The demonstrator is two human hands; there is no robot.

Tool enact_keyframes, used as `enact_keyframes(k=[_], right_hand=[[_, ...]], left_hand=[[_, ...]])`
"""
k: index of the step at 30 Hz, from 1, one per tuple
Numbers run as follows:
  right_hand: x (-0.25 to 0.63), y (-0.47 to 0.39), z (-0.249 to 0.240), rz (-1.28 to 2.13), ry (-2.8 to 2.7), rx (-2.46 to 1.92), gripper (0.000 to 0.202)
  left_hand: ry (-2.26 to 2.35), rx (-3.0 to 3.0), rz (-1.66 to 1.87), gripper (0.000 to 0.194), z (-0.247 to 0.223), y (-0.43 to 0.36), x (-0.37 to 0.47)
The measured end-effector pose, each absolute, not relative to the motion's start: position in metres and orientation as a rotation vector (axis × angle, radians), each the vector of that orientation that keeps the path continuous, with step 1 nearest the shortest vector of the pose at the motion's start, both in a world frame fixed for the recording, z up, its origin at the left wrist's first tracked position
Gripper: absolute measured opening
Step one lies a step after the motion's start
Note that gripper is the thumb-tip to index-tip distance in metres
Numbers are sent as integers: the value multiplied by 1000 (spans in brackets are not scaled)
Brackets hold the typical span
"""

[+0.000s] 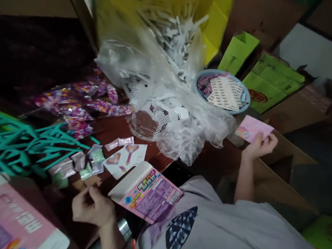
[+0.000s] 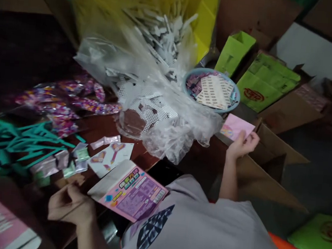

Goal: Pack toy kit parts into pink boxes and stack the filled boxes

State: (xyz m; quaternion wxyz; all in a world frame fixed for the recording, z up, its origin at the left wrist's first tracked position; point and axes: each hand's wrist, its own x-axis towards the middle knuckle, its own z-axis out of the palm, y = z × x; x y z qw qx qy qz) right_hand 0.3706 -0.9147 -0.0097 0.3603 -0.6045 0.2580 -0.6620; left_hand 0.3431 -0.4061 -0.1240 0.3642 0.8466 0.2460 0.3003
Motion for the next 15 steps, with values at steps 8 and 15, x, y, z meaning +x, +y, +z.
enact_keyframes(k=[8, 15], right_hand=[[366, -921, -29, -1694, 761, -1848, 31], [424, -705, -52, -334, -662, -2131, 17]], left_hand=[[588, 2246, 841, 35, -123, -401, 341], [421, 2257, 741, 33, -117, -391, 359]])
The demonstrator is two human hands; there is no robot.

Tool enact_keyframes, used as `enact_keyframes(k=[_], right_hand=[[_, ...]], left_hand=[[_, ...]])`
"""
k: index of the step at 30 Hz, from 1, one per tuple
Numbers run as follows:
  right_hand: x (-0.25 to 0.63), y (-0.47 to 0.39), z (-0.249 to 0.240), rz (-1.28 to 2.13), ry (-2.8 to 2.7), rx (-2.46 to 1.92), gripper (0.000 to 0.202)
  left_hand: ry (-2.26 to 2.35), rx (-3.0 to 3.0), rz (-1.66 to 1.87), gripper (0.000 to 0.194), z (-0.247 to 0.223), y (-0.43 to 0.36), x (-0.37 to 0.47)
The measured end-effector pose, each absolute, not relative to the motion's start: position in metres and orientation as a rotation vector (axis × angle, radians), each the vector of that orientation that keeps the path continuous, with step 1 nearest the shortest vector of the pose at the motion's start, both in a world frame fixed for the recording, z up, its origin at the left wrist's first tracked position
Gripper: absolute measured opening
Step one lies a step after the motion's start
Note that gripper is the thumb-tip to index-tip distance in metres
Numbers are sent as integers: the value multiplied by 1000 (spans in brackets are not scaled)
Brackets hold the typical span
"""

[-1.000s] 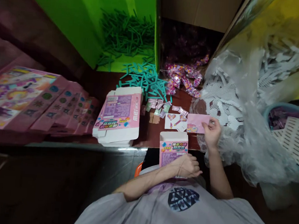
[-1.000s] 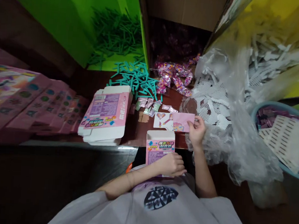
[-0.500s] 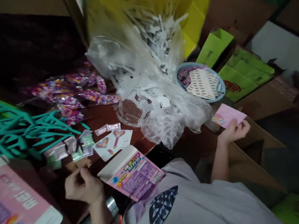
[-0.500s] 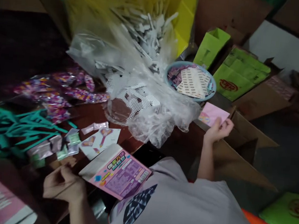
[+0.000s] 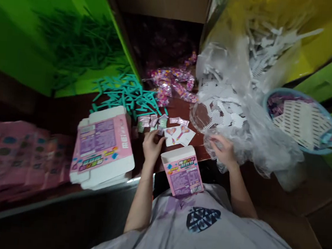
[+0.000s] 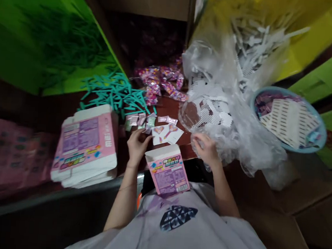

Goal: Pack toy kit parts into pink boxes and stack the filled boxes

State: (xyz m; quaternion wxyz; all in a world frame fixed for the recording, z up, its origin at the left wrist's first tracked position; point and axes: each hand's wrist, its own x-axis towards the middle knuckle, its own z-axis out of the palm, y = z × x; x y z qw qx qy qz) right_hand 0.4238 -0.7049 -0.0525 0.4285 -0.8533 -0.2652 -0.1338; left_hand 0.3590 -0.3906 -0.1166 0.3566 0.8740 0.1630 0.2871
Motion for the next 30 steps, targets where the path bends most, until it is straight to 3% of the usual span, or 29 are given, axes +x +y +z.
enact_keyframes(k=[2, 4, 7, 9, 12, 18, 21, 26, 30], right_hand=[[461, -653, -64, 81, -708, -2054, 22], [489, -616, -75, 252, -731, -2097, 41], [504, -587, -85, 274, -804, -2326, 72], [499, -582, -90, 251, -742, -2430, 77], [490, -583, -95, 266, -595, -2455, 67], [485, -590, -101, 87, -446, -2282, 16], [487, -592, -105, 85, -408, -2119, 17], [492, -590, -115, 116, -454, -1848, 49], [492, -584, -121, 35, -536, -1974, 41]], left_hand=[[495, 2271, 771, 24, -119, -389, 365], [590, 2317, 775, 22, -121, -388, 370], [754, 2332, 745, 28, -123, -388, 376], [827, 2276, 746, 30, -124, -386, 380], [879, 2146, 755, 29, -126, -381, 384], [904, 2063, 728, 34, -127, -374, 386], [827, 2167, 722, 26, -125, -379, 384], [792, 2260, 703, 16, -123, -389, 386], [759, 2250, 745, 13, -121, -390, 383]])
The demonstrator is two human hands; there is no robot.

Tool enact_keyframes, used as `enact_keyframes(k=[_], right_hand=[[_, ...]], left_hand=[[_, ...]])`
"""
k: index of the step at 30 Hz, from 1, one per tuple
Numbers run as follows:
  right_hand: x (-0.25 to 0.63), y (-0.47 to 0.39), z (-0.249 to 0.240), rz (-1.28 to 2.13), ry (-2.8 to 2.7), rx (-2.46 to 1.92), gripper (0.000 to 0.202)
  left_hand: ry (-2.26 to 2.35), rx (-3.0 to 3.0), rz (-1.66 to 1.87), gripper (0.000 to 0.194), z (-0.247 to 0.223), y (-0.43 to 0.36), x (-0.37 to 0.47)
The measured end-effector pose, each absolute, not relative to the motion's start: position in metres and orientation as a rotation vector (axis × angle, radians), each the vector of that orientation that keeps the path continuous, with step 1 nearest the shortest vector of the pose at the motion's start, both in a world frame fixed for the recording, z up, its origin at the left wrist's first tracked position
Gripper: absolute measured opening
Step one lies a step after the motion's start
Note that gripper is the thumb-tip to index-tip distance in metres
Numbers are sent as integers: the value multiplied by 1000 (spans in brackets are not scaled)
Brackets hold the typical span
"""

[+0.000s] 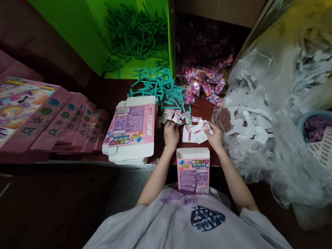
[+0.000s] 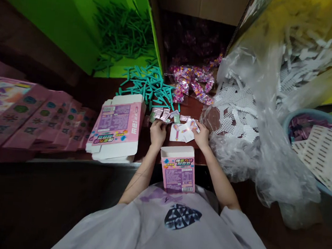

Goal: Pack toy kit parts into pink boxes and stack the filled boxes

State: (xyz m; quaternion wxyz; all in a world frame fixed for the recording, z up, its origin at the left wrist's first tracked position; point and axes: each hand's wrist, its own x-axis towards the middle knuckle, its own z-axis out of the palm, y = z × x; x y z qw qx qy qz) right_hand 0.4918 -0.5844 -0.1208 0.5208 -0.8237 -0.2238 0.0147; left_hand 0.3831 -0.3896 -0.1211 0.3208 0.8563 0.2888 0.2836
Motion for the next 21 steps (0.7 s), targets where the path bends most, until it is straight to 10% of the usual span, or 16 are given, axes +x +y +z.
enact_keyframes(k=[15, 21], right_hand=[[477, -576, -120, -174, -643, -2098, 9], [476, -589, -80, -184, -250, -1670, 29]], left_hand=[[580, 1605, 800, 34, -94, -414, 337], [533, 1693, 871, 39, -63, -427, 295]])
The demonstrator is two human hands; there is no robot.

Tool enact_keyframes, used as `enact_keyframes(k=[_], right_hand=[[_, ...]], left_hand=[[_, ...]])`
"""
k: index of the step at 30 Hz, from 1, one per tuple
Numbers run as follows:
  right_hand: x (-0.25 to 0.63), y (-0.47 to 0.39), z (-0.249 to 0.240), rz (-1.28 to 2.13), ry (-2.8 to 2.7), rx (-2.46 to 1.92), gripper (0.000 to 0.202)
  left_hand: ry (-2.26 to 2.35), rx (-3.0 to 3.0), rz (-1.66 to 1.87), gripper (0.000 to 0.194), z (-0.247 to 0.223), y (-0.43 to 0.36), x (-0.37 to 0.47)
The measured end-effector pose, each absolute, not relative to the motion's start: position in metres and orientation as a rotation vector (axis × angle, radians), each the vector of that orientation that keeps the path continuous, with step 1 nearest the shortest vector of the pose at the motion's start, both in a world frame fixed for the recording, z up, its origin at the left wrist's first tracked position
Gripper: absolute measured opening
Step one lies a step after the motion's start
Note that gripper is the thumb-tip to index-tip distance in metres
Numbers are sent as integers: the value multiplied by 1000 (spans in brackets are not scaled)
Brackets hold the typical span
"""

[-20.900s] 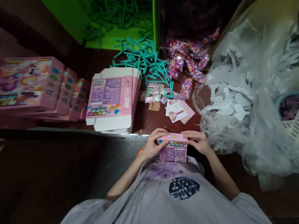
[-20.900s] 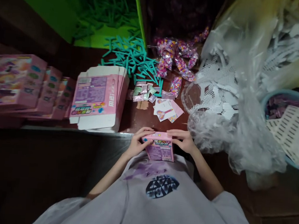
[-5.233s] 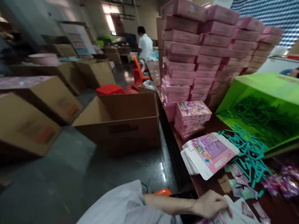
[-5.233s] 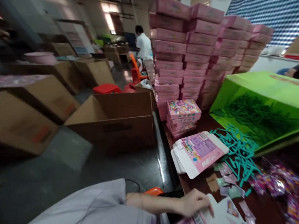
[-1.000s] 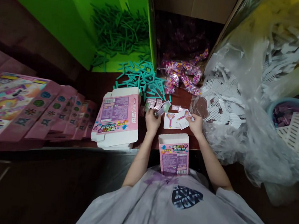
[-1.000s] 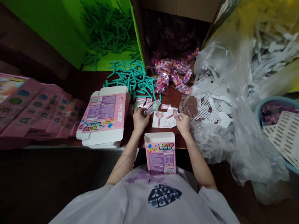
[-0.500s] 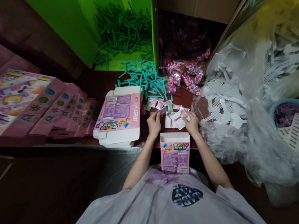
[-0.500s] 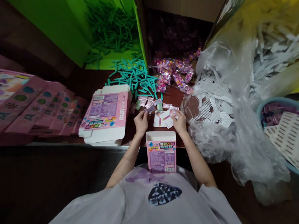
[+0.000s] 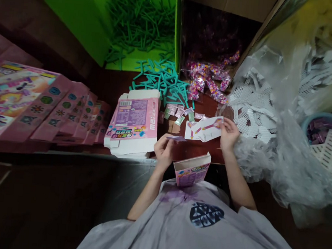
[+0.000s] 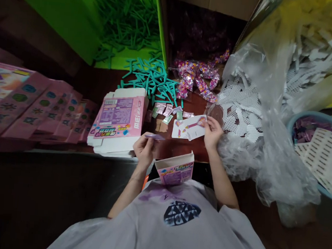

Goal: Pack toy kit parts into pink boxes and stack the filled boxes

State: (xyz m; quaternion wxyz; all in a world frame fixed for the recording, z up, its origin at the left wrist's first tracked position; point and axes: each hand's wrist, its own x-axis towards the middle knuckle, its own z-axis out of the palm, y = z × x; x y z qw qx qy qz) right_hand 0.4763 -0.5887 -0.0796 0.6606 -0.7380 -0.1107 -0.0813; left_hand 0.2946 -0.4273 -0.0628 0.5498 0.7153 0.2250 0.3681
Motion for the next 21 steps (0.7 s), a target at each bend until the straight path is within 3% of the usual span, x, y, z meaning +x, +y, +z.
enact_keyframes(k=[4, 8, 11, 14, 21], right_hand=[[452, -605, -44, -215, -228, -1486, 30], [413, -617, -25, -57, -406, -1467, 19], [395, -620, -26, -4, -556, -1464, 13], [391, -619, -34, -61, -629, -1506, 9], [402, -609, -57, -106, -832, -1877, 8]], left_hand=[[772, 1701, 1151, 40, -75, -438, 285], [502, 1988, 1364, 37, -88, -440, 260], [247, 2306, 1111, 23, -89, -441, 244], [303, 2465, 793, 9, -84, -443, 247], [360, 1967, 440, 11, -95, -451, 270]])
